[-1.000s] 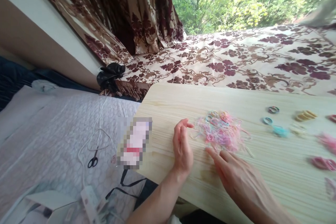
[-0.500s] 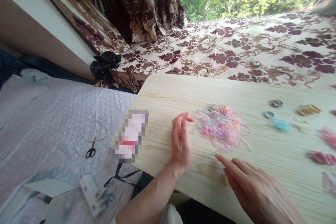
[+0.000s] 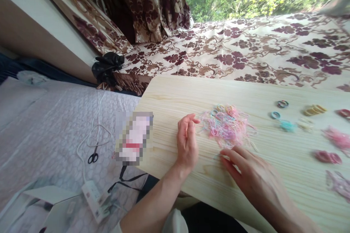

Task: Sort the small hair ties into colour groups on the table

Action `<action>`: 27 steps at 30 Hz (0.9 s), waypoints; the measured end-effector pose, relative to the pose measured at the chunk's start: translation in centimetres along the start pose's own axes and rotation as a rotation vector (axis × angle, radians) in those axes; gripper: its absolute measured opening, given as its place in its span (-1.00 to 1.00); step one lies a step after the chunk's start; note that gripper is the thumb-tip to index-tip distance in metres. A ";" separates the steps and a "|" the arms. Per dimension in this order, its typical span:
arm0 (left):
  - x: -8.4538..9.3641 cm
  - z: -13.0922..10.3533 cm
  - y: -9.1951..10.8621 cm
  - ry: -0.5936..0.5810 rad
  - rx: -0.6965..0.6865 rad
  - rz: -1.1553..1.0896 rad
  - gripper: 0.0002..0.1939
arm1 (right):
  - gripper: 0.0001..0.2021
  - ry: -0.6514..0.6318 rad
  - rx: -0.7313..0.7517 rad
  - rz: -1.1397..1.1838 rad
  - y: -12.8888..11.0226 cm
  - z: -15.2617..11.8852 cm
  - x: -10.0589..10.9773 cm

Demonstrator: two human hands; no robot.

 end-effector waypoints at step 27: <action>0.0 0.0 -0.1 -0.015 0.030 0.006 -0.69 | -0.70 0.084 -0.346 -0.002 7.3 -3.1 4.8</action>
Point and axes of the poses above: each hand's wrist, its own z-axis towards the middle knuckle, its own x-axis out of the back of the hand, y = z × x, the point moved 6 cm from there along z, towards the middle knuckle, and after that the axes turned 7 degrees about -y, right-handed, at the moved point
